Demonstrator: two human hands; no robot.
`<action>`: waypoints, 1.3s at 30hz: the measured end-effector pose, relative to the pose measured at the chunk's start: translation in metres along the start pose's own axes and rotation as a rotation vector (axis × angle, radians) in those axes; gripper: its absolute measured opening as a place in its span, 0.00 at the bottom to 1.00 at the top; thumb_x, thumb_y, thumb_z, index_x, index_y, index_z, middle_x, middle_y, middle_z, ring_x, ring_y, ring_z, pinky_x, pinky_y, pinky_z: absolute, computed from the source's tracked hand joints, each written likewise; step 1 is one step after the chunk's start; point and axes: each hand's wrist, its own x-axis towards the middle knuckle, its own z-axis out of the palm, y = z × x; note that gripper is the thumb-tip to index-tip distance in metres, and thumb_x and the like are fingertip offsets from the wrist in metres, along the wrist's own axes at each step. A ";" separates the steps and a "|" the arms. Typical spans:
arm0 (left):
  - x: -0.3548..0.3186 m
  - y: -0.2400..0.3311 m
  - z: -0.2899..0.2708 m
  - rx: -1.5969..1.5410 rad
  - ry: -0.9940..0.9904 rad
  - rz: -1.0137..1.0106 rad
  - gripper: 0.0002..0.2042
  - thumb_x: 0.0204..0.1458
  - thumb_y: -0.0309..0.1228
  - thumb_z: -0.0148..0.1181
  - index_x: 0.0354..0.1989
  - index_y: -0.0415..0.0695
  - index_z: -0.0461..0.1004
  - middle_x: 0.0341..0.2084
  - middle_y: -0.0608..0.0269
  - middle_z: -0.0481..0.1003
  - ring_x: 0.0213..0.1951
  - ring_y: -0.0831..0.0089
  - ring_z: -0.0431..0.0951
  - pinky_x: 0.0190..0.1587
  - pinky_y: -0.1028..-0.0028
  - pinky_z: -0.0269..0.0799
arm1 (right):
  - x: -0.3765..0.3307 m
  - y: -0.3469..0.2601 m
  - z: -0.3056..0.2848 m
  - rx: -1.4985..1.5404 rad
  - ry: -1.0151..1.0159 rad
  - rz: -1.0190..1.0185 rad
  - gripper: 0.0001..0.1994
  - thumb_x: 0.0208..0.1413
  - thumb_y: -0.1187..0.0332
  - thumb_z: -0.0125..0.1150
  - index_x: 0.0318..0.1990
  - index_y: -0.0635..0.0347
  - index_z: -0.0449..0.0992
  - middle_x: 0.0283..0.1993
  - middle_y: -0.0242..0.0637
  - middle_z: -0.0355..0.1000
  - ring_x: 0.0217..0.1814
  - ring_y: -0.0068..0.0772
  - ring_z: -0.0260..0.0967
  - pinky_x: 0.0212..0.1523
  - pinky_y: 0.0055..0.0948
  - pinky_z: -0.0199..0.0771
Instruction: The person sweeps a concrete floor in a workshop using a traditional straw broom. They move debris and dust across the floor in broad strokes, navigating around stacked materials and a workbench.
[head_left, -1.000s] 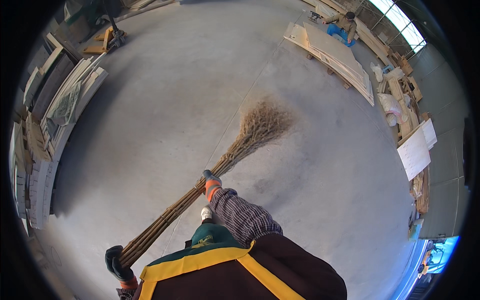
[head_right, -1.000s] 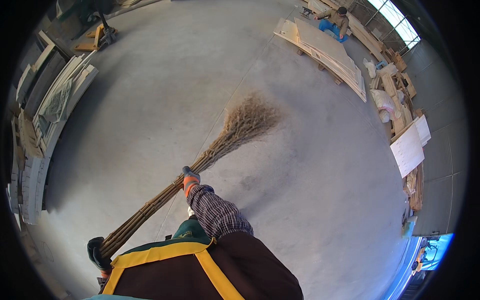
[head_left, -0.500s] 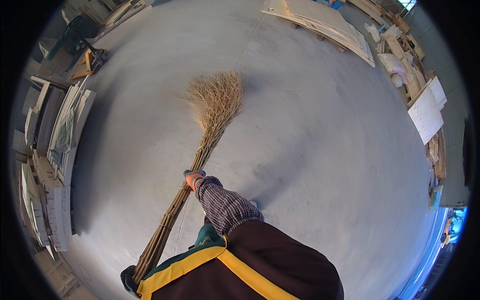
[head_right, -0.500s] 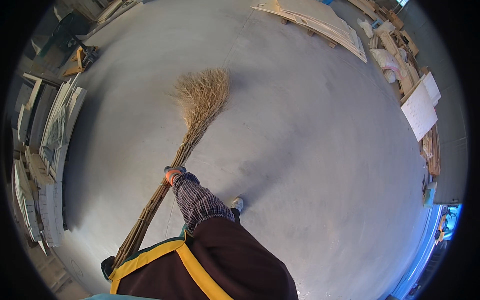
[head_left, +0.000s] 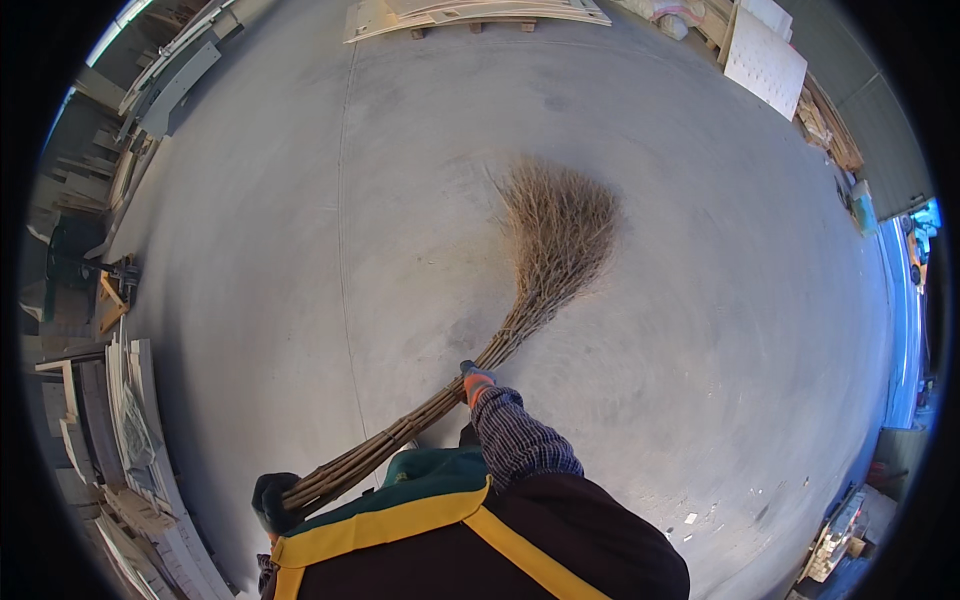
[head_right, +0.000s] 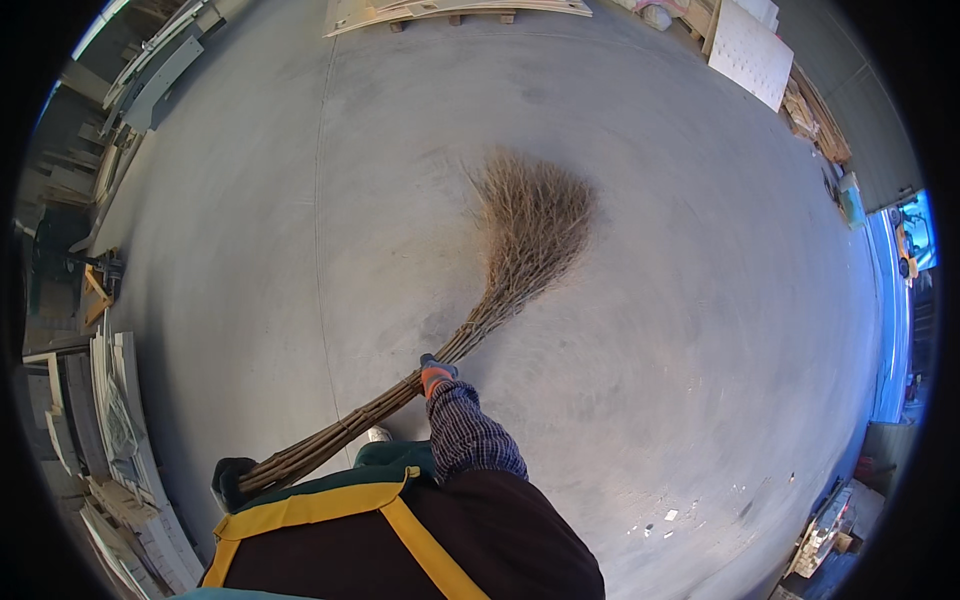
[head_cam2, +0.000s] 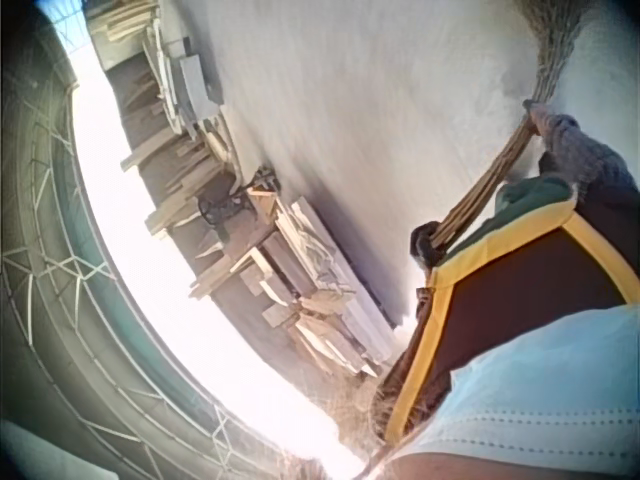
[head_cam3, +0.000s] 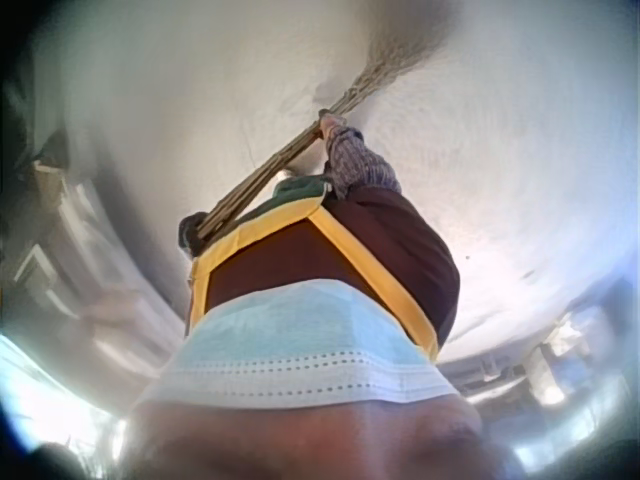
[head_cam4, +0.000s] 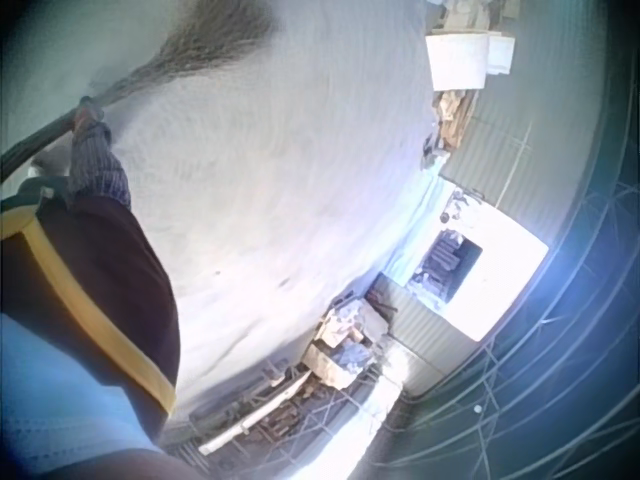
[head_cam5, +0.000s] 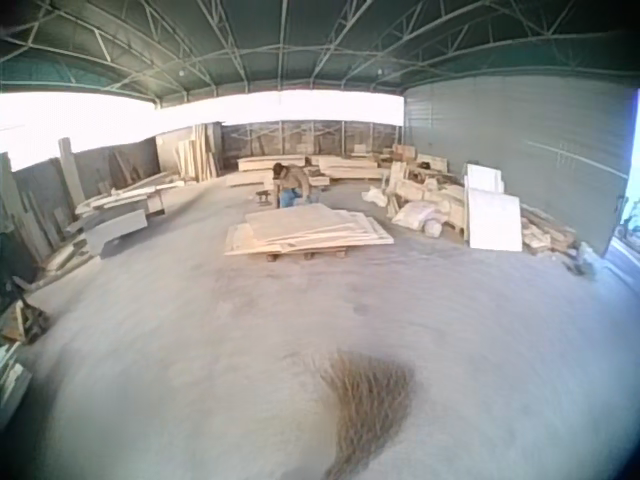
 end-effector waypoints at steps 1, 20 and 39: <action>0.018 -0.008 -0.001 0.015 -0.059 0.022 0.19 0.52 0.39 0.46 0.23 0.35 0.73 0.24 0.55 0.73 0.26 0.67 0.73 0.32 0.69 0.69 | 0.009 0.005 -0.001 0.040 0.023 0.003 0.22 0.48 0.54 0.62 0.45 0.61 0.70 0.35 0.41 0.70 0.34 0.41 0.68 0.34 0.44 0.72; 0.132 -0.004 0.064 -0.075 -0.476 0.398 0.07 0.45 0.26 0.49 0.28 0.38 0.72 0.27 0.52 0.76 0.31 0.58 0.76 0.37 0.67 0.72 | -0.033 -0.033 -0.116 1.163 -0.118 0.056 0.11 0.51 0.59 0.58 0.24 0.51 0.65 0.20 0.31 0.66 0.22 0.35 0.65 0.27 0.40 0.72; 0.033 -0.077 -0.125 -0.083 0.677 0.081 0.12 0.47 0.34 0.46 0.23 0.36 0.68 0.26 0.52 0.72 0.31 0.64 0.72 0.38 0.68 0.68 | -0.142 -0.124 0.262 0.131 -0.356 -0.088 0.29 0.45 0.45 0.65 0.47 0.60 0.72 0.40 0.38 0.72 0.35 0.36 0.65 0.35 0.43 0.67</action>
